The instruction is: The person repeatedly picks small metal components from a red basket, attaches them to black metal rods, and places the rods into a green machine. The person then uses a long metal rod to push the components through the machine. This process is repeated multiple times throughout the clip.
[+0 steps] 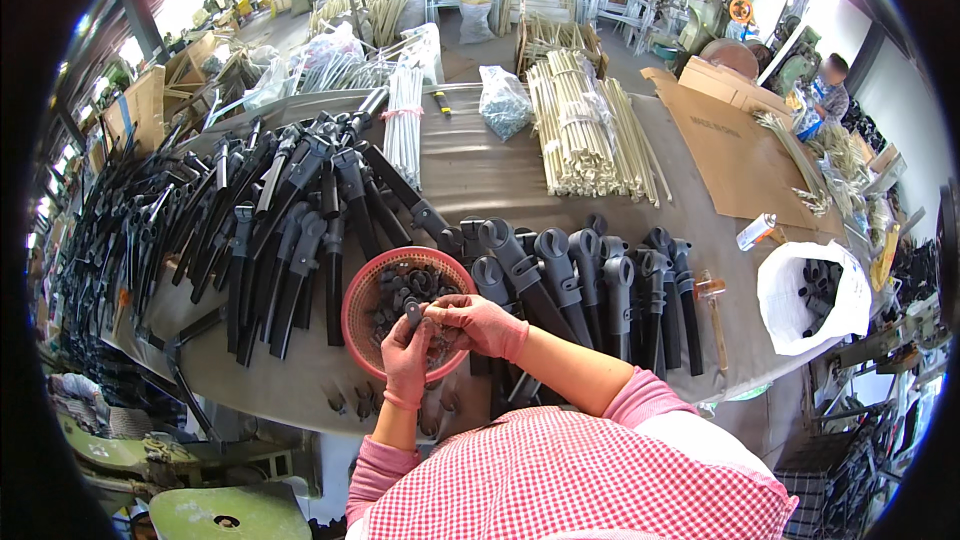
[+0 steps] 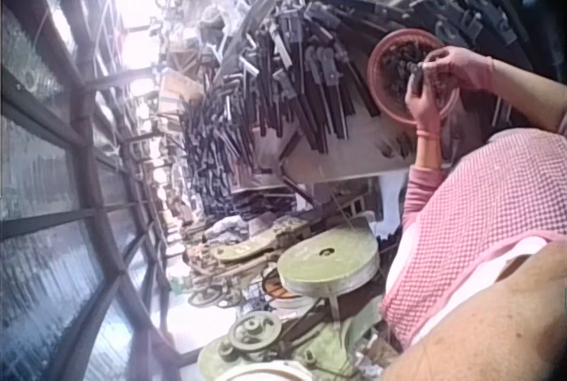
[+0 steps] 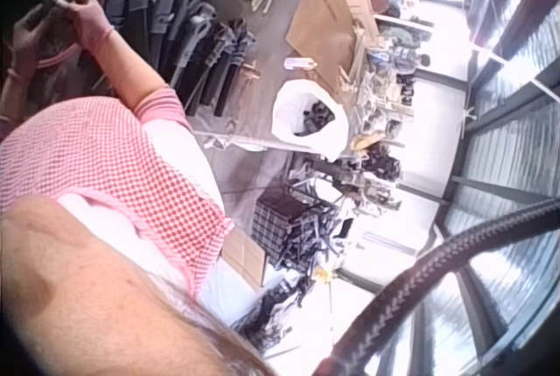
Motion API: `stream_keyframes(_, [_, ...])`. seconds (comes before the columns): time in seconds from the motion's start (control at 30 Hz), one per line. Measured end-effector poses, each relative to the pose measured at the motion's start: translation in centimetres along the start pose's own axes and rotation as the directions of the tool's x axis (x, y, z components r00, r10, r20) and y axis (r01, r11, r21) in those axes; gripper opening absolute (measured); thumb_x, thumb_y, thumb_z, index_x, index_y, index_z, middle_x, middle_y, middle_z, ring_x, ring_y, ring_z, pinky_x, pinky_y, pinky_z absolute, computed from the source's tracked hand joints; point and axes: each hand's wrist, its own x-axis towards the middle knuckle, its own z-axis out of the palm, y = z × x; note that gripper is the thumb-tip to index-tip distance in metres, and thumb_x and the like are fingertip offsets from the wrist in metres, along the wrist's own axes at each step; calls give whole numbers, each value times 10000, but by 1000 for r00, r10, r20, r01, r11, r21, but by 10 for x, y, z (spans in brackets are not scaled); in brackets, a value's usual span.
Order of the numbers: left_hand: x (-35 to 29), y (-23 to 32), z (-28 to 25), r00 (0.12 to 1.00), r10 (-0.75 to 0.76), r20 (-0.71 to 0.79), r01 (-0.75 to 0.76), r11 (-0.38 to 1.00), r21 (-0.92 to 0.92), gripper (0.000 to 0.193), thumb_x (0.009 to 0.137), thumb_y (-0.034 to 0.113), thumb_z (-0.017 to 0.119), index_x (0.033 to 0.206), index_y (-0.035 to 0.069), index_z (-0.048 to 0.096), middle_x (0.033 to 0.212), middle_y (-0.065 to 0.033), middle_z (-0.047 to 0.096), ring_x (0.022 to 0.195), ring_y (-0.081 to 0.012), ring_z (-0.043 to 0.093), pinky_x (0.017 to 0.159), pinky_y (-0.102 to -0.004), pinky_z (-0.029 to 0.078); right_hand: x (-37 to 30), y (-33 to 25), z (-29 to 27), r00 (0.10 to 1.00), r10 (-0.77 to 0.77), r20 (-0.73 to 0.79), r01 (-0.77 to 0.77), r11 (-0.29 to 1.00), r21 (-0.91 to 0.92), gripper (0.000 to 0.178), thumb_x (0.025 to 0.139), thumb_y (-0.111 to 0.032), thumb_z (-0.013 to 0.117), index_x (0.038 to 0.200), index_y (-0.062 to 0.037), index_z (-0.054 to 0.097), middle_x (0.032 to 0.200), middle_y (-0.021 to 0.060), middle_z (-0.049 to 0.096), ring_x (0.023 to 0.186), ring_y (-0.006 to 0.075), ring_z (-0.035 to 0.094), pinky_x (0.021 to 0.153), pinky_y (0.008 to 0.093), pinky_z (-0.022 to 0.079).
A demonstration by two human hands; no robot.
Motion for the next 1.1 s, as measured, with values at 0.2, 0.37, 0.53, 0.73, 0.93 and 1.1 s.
stream_keyframes(0.2, [-3, 10, 1, 992, 23, 126, -14, 998, -69, 196, 936, 36, 633, 1126, -1, 663, 958, 20, 658, 791, -55, 606, 687, -190, 496, -11, -10, 15, 993, 45, -110, -66, 978, -200, 233, 955, -258, 662, 1019, -34, 644, 891, 2, 643, 725, 85, 613, 658, 213, 537])
stream_keyframes(0.37, [-2, 9, -6, 976, 183, 120, -211, 931, 298, 179, 873, 9, 658, 1050, -12, 670, 891, -14, 652, 792, -101, 621, 701, -241, 507, -6, -3, 13, 989, -46, -139, 16, 978, -210, 222, 936, -277, 688, 842, -85, 627, 820, -11, 636, 652, 71, 587, 574, 199, 494])
stream_keyframes(0.53, [1, 6, -6, 888, 454, 78, -365, 589, 721, 184, 794, 77, 696, 959, -1, 676, 840, -161, 623, 747, -318, 617, 711, -376, 502, 7, 15, 10, 978, -129, -167, 120, 991, -63, 198, 895, -245, 736, 850, -73, 649, 755, 11, 642, 626, 103, 599, 532, 236, 489])
stream_keyframes(0.73, [0, 15, 6, 856, 515, 54, -428, 645, 633, 168, 876, 129, 666, 956, -19, 667, 852, -153, 683, 716, -237, 634, 700, -353, 524, 22, 32, 18, 918, -362, -164, 372, 927, 37, 73, 872, -98, 686, 885, -26, 689, 763, 43, 665, 624, 144, 622, 538, 274, 511])
stream_keyframes(0.93, [0, 25, 20, 831, 502, 239, -435, 319, 842, 158, 855, 108, 682, 944, -24, 674, 828, -107, 686, 739, -189, 628, 706, -330, 516, 5, 20, 2, 930, -347, -124, 341, 938, -68, 88, 831, -16, 614, 839, -30, 701, 718, 49, 642, 581, 151, 583, 514, 298, 475])
stream_keyframes(1.1, [3, 30, 48, 771, 515, 375, -528, 189, 828, 193, 790, 92, 705, 927, -37, 664, 839, -141, 681, 741, -249, 657, 682, -356, 520, -22, 12, -19, 968, -241, -70, 250, 946, 205, 46, 838, -82, 693, 810, -49, 711, 729, 45, 654, 640, 159, 626, 600, 302, 548])
